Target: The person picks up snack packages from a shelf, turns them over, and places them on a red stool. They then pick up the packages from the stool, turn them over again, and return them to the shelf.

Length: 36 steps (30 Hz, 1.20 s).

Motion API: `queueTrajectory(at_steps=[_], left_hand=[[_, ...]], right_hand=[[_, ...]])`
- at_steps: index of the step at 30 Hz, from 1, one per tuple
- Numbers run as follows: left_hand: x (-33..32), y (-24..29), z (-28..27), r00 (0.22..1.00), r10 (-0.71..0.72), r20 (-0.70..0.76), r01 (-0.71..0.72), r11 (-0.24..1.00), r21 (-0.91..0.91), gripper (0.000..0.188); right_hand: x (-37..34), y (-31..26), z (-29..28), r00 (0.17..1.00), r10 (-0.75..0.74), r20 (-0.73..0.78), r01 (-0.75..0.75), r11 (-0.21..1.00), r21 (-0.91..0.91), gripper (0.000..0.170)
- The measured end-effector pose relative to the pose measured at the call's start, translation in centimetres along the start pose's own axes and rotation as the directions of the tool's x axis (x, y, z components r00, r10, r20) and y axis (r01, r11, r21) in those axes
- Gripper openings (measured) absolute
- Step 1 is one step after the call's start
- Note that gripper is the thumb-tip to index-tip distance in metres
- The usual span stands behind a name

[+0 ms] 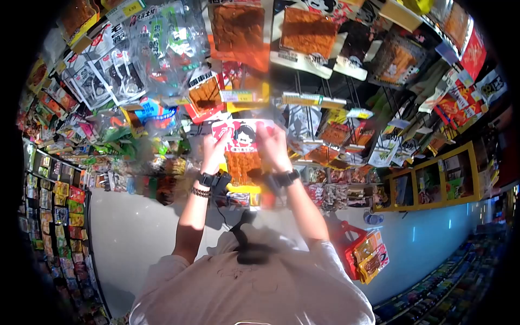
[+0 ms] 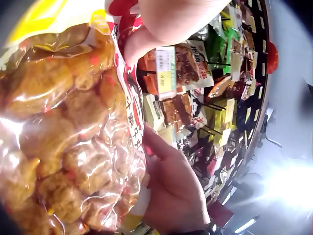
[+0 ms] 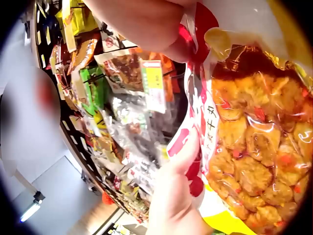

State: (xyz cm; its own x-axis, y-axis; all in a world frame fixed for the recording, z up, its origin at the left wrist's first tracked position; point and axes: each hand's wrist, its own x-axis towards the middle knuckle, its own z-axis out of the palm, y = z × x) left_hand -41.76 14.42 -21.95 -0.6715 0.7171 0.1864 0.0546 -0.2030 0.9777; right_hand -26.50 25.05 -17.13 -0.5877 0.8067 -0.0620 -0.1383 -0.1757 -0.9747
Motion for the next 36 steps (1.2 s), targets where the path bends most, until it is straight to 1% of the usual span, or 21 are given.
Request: queueTrajectory(at_steps=[1, 2, 4, 5, 7, 8, 11, 14, 17, 18, 21, 24, 25, 26, 28, 30, 32, 33, 34, 35, 36], left_hand=[[2.0, 0.5, -0.1, 1.0, 0.008, -0.006, -0.007, 0.997, 0.081, 0.022], [3.5, 1.7, -0.3, 0.994, -0.11, 0.016, 0.107, 0.986, 0.124, 0.022], [6.5, 1.4, 0.0, 0.998, 0.055, 0.035, -0.053, 0.998, -0.032, 0.02], [7.5, 1.4, -0.2, 0.994, 0.106, 0.036, -0.107, 0.994, 0.029, 0.017], [8.4, 1.8, -1.3, 0.997, -0.004, 0.076, -0.006, 0.99, 0.141, 0.016], [8.9, 2.0, -1.8, 0.994, -0.06, 0.095, 0.04, 0.979, 0.202, 0.016], [10.7, 1.1, -1.3, 0.991, 0.091, 0.103, -0.1, 0.99, 0.095, 0.017], [12.2, -0.4, -1.1, 0.986, 0.103, 0.131, -0.112, 0.992, 0.061, 0.017], [12.1, 0.0, -0.7, 0.985, 0.114, 0.127, -0.121, 0.991, 0.053, 0.016], [11.7, 0.8, -0.6, 0.99, 0.053, 0.129, -0.058, 0.998, 0.034, 0.015], [11.1, 0.8, -0.8, 0.982, -0.111, 0.151, 0.106, 0.994, 0.039, 0.011], [11.9, 1.6, 0.6, 0.995, 0.063, 0.076, -0.057, 0.995, -0.082, 0.011], [12.7, -0.3, 0.4, 0.984, 0.159, 0.082, -0.155, 0.987, -0.051, 0.013], [13.4, -0.6, 0.9, 0.994, 0.078, 0.08, -0.07, 0.992, -0.103, 0.016], [15.5, -5.3, 0.0, 0.993, 0.08, 0.083, -0.072, 0.993, -0.092, 0.02], [18.4, -4.4, 0.9, 0.985, 0.163, 0.049, -0.167, 0.982, 0.094, 0.02], [21.5, -6.1, 0.4, 0.981, 0.194, 0.006, -0.192, 0.965, 0.179, 0.024], [22.5, -6.8, 0.2, 0.978, 0.206, -0.01, -0.199, 0.954, 0.224, 0.028], [22.9, -6.3, 1.2, 0.964, 0.266, -0.02, -0.262, 0.957, 0.124, 0.029], [23.4, -5.7, 2.2, 0.945, 0.326, -0.03, -0.325, 0.945, 0.024, 0.031], [22.5, -2.7, 1.6, 0.991, 0.111, -0.068, -0.051, 0.809, 0.586, 0.028]], right_hand=[[1.7, -0.3, 0.8, 0.997, -0.071, -0.012, 0.072, 0.995, 0.072, 0.018], [3.3, -0.7, 1.1, 0.996, -0.089, -0.017, 0.09, 0.994, 0.063, 0.018], [5.2, -1.7, 1.7, 0.991, -0.137, -0.013, 0.137, 0.985, 0.108, 0.02], [6.0, -1.9, 1.7, 0.987, -0.162, -0.014, 0.163, 0.983, 0.086, 0.021], [7.0, -2.0, 1.6, 0.978, -0.209, -0.014, 0.209, 0.977, 0.051, 0.022], [7.3, -2.1, 1.8, 0.979, -0.201, -0.033, 0.203, 0.977, 0.059, 0.022], [8.3, -1.7, 2.1, 0.981, -0.139, -0.134, 0.153, 0.983, 0.098, 0.021], [9.0, -1.7, 1.7, 0.985, 0.016, -0.171, -0.024, 0.999, -0.046, 0.022], [9.4, -1.2, 1.6, 0.982, -0.106, -0.158, 0.103, 0.994, -0.026, 0.025], [9.4, -0.9, 1.6, 0.978, -0.138, -0.156, 0.14, 0.99, 0.002, 0.025], [9.4, -0.8, 0.9, 0.986, -0.097, -0.135, 0.096, 0.995, -0.018, 0.027], [10.4, -1.3, 1.3, 0.972, -0.16, -0.171, 0.133, 0.978, -0.163, 0.026], [10.9, -1.5, 1.6, 0.962, -0.195, -0.191, 0.15, 0.962, -0.227, 0.026], [11.4, -1.7, 1.7, 0.967, -0.182, -0.18, 0.148, 0.971, -0.189, 0.024], [13.2, -1.2, 2.3, 0.968, -0.129, -0.217, 0.134, 0.991, 0.005, 0.024], [14.8, -1.5, 1.9, 0.976, -0.144, -0.163, 0.139, 0.989, -0.047, 0.022], [17.7, -0.1, 1.7, 0.92, -0.347, -0.182, 0.34, 0.938, -0.07, 0.019], [19.1, 0.6, 1.3, 0.922, -0.344, -0.179, 0.335, 0.939, -0.077, 0.019], [20.3, 1.1, 1.0, 0.923, -0.338, -0.181, 0.328, 0.941, -0.084, 0.018], [20.7, 1.2, 1.2, 0.867, -0.44, -0.233, 0.425, 0.898, -0.116, 0.018], [21.7, 1.7, 1.1, 0.855, -0.45, -0.257, 0.429, 0.893, -0.137, 0.022]])
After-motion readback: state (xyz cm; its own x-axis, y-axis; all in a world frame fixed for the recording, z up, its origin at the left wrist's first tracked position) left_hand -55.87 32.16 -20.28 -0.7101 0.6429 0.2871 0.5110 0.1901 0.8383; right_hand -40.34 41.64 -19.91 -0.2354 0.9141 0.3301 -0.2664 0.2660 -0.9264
